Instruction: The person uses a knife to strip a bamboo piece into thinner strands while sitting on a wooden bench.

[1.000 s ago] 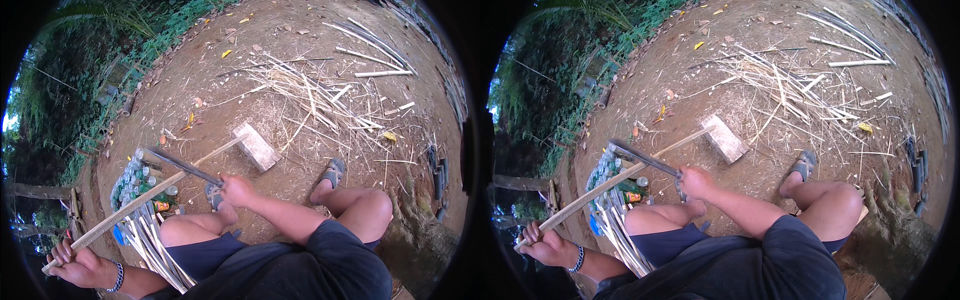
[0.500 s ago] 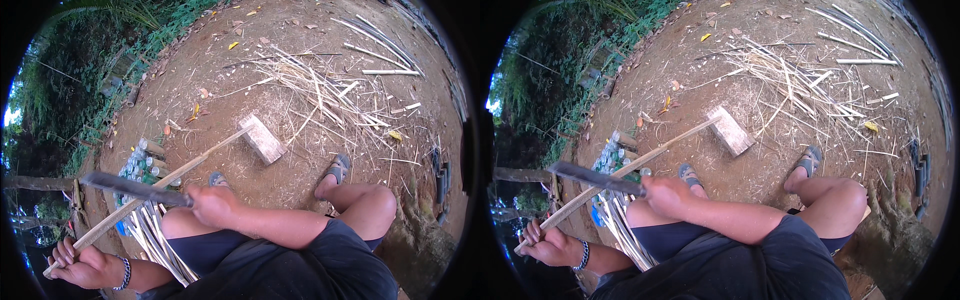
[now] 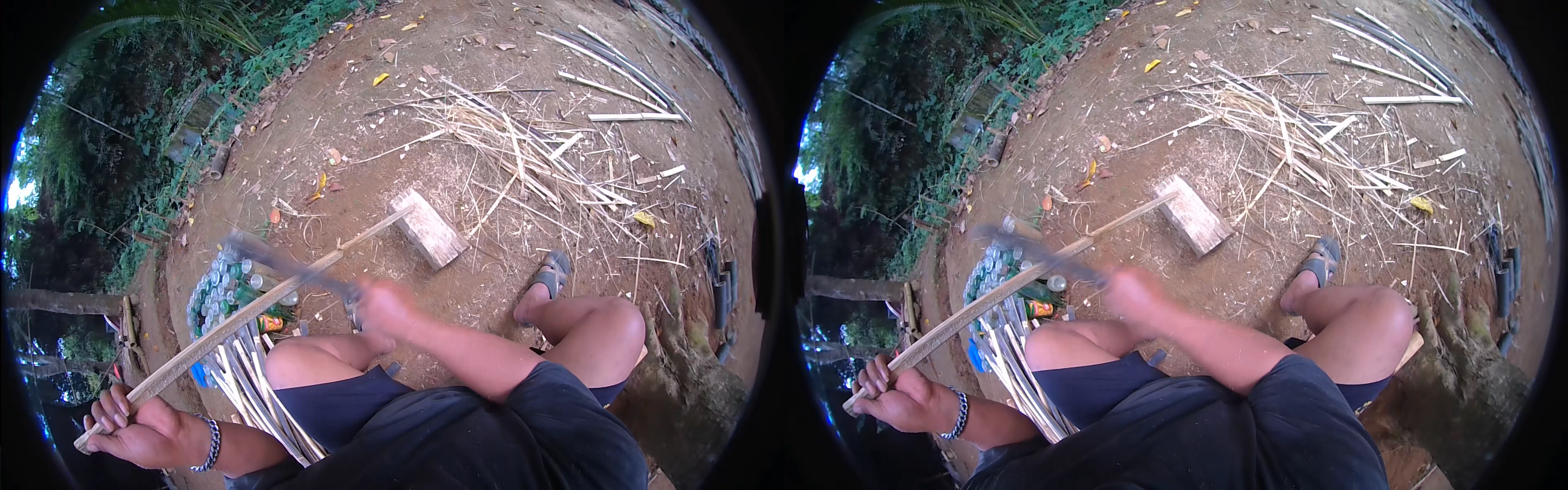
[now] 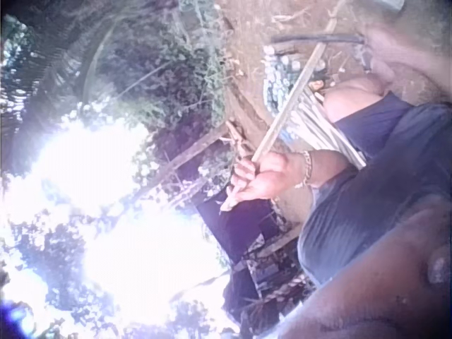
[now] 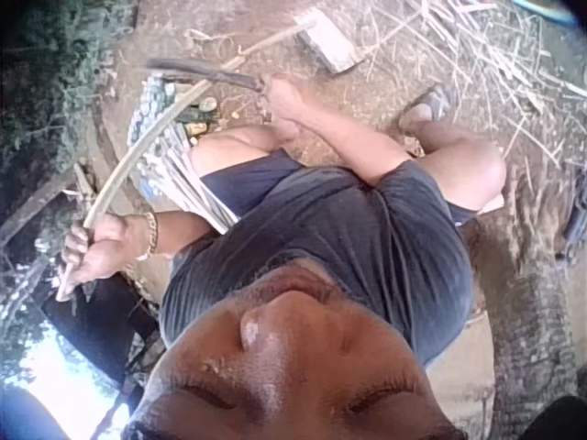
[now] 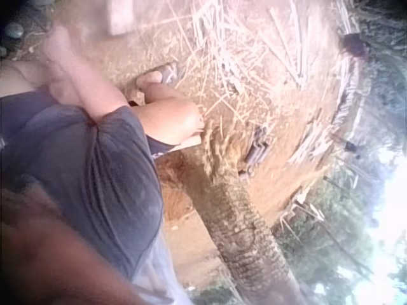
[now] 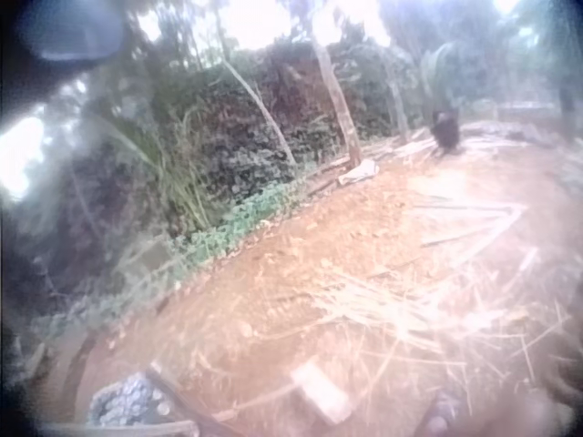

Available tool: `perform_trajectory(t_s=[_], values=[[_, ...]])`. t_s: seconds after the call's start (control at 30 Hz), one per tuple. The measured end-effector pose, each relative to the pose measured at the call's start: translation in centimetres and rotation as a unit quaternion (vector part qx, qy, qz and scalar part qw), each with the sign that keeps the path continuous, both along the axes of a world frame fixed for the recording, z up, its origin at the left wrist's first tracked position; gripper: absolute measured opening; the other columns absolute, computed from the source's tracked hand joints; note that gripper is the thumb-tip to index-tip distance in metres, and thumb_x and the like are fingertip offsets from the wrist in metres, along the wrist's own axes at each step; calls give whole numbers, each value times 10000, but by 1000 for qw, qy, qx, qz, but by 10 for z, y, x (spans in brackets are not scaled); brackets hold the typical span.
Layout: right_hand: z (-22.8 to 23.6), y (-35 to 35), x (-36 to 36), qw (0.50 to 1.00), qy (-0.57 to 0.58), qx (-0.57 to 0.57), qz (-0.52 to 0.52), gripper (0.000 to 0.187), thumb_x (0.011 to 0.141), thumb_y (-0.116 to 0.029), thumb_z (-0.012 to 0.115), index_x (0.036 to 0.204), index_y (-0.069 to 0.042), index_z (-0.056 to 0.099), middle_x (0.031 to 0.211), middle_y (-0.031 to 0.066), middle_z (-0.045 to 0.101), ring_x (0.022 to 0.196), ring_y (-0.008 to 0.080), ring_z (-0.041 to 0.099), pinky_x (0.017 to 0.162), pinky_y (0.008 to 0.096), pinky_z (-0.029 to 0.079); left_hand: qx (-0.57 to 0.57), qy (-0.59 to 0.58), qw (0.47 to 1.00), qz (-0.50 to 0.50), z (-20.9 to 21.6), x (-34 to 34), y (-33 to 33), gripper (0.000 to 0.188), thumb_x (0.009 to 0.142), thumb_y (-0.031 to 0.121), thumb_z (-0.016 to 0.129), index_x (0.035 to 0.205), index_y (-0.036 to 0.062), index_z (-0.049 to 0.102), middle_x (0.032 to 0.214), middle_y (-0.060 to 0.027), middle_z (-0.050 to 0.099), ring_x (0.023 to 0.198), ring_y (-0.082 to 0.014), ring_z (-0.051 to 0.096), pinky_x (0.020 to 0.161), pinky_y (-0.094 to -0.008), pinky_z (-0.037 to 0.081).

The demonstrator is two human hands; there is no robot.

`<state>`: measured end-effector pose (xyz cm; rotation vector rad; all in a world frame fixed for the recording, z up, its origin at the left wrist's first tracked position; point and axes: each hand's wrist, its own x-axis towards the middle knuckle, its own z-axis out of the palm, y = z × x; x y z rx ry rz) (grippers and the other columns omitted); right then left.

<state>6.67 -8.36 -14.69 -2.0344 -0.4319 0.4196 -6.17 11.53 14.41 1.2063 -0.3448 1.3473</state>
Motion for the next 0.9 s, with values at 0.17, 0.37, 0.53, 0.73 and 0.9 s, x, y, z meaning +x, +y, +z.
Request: perform_trajectory(t_s=[0.17,0.37,0.53,0.73,0.9], values=[[-116,-58,49,979,117,-68,-152,272,891,-184,523,1083,2,573,954,248,648,902,400,635,809,472,501,21,-11,999,-35,-1,-4,8,374,994,386,450,772,84,442,629,-1,397,550,-124,376,559,-259,362],[0,-16,16,999,31,8,-12,256,861,-170,548,1050,2,564,922,247,648,877,424,632,792,499,492,23,-15,1000,7,1,5,10,370,1009,347,431,761,72,411,615,-6,377,539,-121,369,545,-260,355],[-54,-27,41,991,93,-4,-91,263,834,-164,565,1043,-4,558,872,247,642,851,423,632,766,511,495,24,-13,1000,-6,3,7,17,356,1000,336,455,775,64,418,612,-4,363,537,-119,375,543,-256,350],[-37,-24,44,998,40,-33,-31,255,845,-156,558,1052,-8,566,867,241,646,854,409,637,777,490,509,24,-36,999,4,5,8,21,318,966,298,535,781,57,442,604,-1,382,533,-117,388,546,-257,358],[-107,-53,76,985,80,-71,-133,252,860,-146,551,1069,-8,570,873,238,648,851,391,646,775,486,512,26,-14,1000,-2,6,17,22,334,957,274,553,718,72,439,599,0,385,532,-118,402,541,-250,357]])
